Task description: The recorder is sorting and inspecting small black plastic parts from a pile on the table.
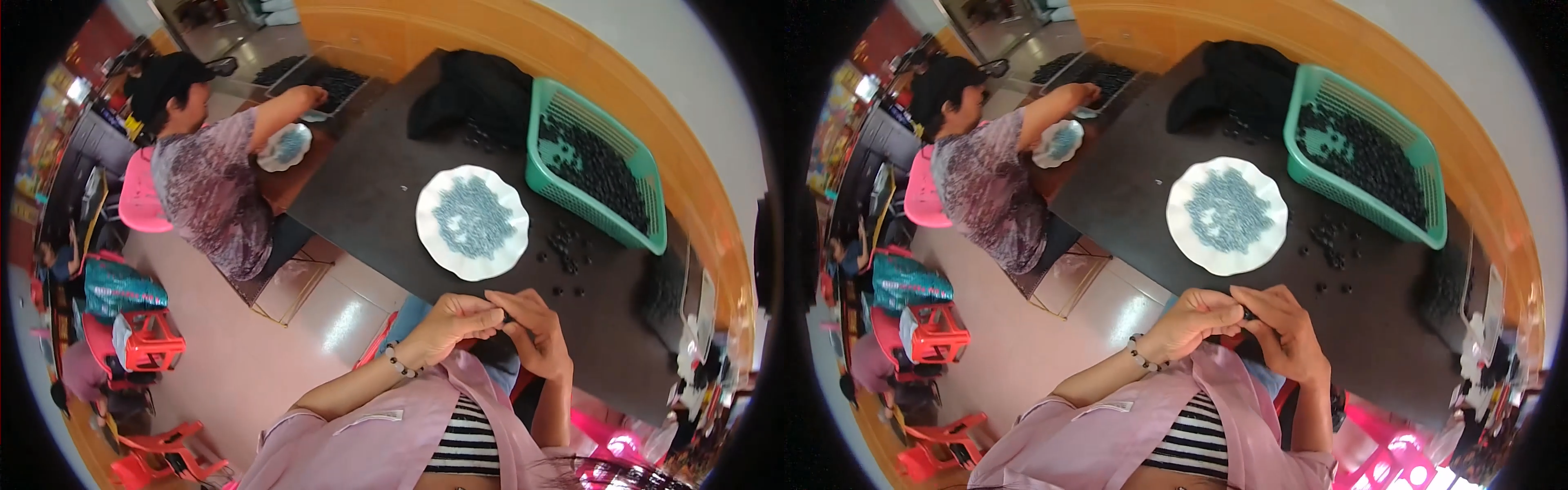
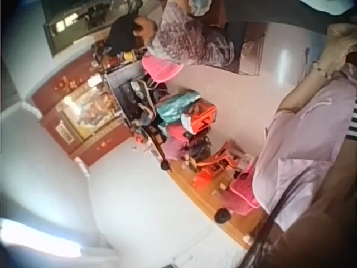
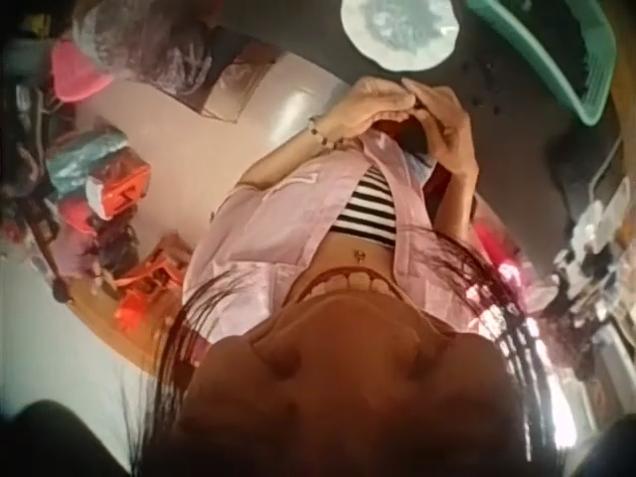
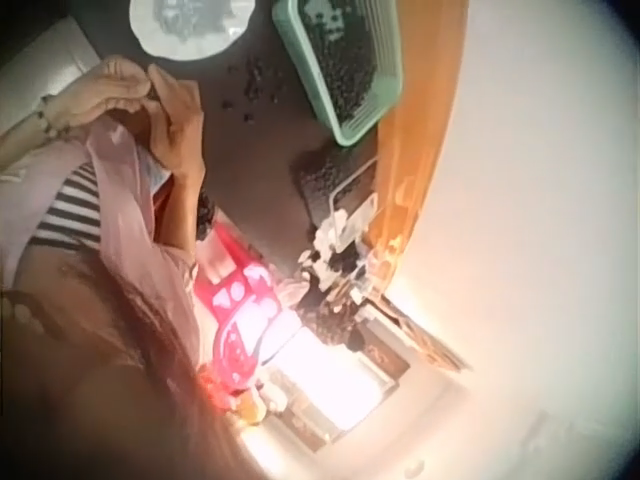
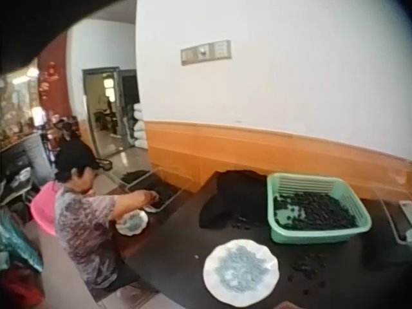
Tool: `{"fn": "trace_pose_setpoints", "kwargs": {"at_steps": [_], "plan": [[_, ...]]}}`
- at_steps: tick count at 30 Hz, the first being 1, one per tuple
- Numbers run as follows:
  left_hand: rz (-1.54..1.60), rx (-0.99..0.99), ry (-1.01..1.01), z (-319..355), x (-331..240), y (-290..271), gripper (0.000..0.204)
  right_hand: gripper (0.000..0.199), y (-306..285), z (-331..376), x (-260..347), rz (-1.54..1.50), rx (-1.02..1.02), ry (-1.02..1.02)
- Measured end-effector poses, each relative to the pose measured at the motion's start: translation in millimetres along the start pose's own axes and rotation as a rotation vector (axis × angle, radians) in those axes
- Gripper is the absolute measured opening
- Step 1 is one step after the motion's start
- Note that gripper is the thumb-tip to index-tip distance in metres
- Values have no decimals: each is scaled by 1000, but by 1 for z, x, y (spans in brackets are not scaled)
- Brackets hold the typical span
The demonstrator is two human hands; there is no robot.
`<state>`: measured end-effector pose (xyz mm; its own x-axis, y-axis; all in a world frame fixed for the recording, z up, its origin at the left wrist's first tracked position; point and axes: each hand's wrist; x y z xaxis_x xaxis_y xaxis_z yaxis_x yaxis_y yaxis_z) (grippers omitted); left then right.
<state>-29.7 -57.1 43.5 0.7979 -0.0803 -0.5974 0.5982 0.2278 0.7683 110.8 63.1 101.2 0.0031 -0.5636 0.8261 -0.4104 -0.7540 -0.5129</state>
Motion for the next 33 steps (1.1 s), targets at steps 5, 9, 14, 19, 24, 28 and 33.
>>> {"fn": "trace_pose_setpoints", "kwargs": {"at_steps": [5, 9, 14, 19, 24, 28, 33], "plan": [[-13, -112, 14, -1, -5, 1, 20, 38, 10, -9, 0, 51, -87, 63], [25, -107, 71, -6, -3, 0, 24, 22, 17, -12, -4, 40, -269, 131], [-14, -74, 130, -9, 6, 0, 26, 18, 23, -15, -1, 177, -402, 80], [21, -85, 150, -8, 13, 4, 27, 14, 27, -12, 6, 189, -410, 78], [110, -90, 157, -10, 22, 6, 24, 9, 28, 4, 6, 93, -490, 152], [215, -40, 141, -13, 28, 4, 17, 13, 23, 5, 3, -165, -495, 332], [237, -100, 133, -4, 14, 6, 21, 14, 22, 4, -9, -613, -516, 326]]}}
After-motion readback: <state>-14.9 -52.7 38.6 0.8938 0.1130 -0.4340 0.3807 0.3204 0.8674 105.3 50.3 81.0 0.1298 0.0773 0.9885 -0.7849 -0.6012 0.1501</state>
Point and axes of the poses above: each hand's wrist, its own z-axis away from the middle knuckle, its own y-axis out of the palm, x = y × z, and after that the axes turned 1 degree about x, right-handed
